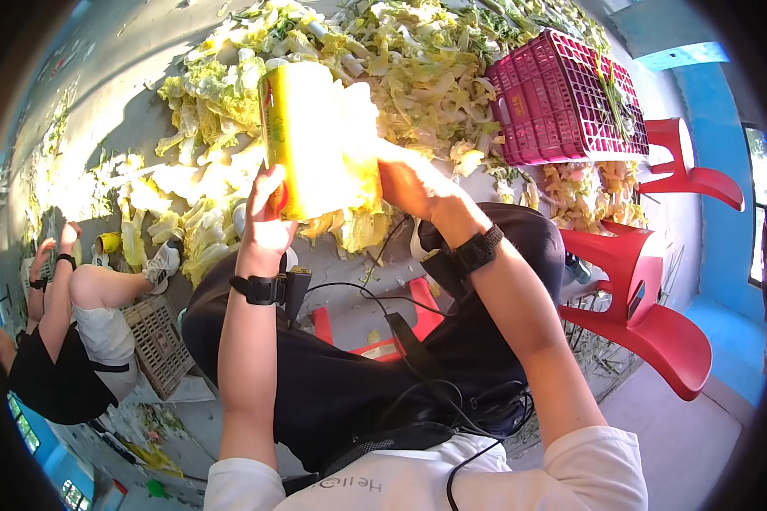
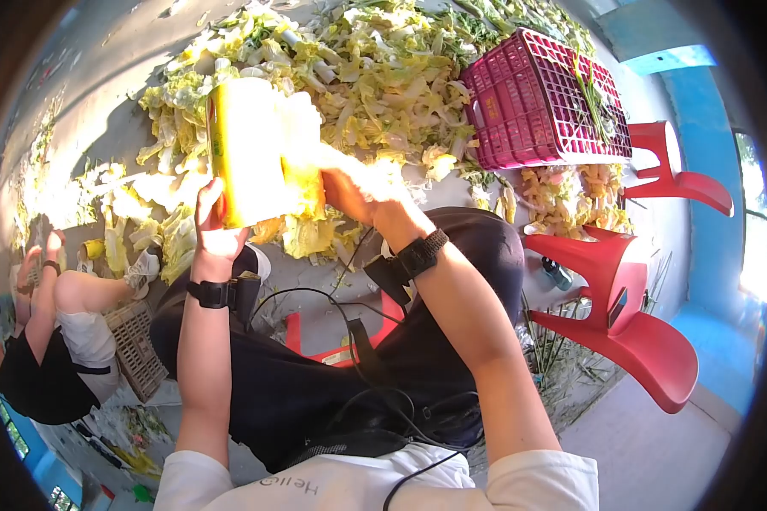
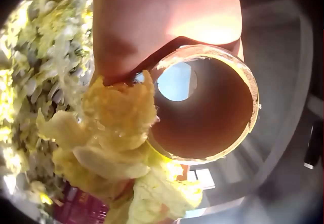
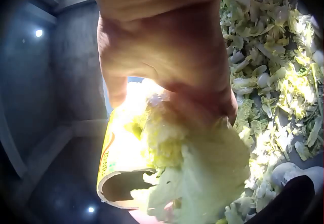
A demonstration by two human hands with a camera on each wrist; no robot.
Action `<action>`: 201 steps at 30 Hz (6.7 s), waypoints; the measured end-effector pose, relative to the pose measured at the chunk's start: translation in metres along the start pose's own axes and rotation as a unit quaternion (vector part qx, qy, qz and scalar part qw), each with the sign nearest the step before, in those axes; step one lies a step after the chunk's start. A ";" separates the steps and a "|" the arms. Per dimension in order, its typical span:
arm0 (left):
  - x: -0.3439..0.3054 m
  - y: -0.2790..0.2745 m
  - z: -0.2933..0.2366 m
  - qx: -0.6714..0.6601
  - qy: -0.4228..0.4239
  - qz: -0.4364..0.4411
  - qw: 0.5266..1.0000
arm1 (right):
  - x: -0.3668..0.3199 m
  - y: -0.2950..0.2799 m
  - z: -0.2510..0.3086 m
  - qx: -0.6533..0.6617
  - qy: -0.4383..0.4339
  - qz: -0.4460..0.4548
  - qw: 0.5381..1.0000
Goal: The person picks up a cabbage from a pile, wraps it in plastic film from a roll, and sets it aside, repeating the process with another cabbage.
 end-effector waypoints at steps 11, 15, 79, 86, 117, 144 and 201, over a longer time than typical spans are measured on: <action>0.002 -0.020 -0.001 -0.184 -0.049 0.018 0.982 | -0.003 -0.001 -0.008 0.066 -0.011 -0.038 0.997; 0.001 -0.001 -0.005 -0.217 -0.069 0.044 0.973 | 0.000 -0.004 -0.019 0.074 0.003 -0.032 0.997; 0.015 0.019 -0.039 0.183 -0.035 -0.057 0.981 | -0.009 0.002 -0.013 -0.033 0.035 -0.105 0.993; 0.002 0.022 -0.040 0.209 0.033 -0.087 0.974 | 0.012 -0.029 -0.035 0.017 0.102 -0.127 0.986; 0.020 0.008 -0.018 -0.061 -0.153 -0.141 0.976 | -0.027 -0.027 -0.033 -0.153 0.002 -0.035 0.988; 0.001 0.014 -0.034 0.032 -0.033 -0.018 0.999 | -0.010 -0.036 -0.033 0.013 -0.082 -0.104 0.991; 0.024 0.022 -0.033 0.008 -0.154 -0.165 0.974 | -0.009 -0.033 -0.018 0.009 -0.087 -0.071 0.994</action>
Point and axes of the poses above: each hand's wrist, its own x-axis towards the middle knuckle, its own y-axis out of the palm, z = x × y, the point moved 1 cm from there along x, towards the middle knuckle, and after that the axes turned 9 degrees about y, right-handed, at the moved point
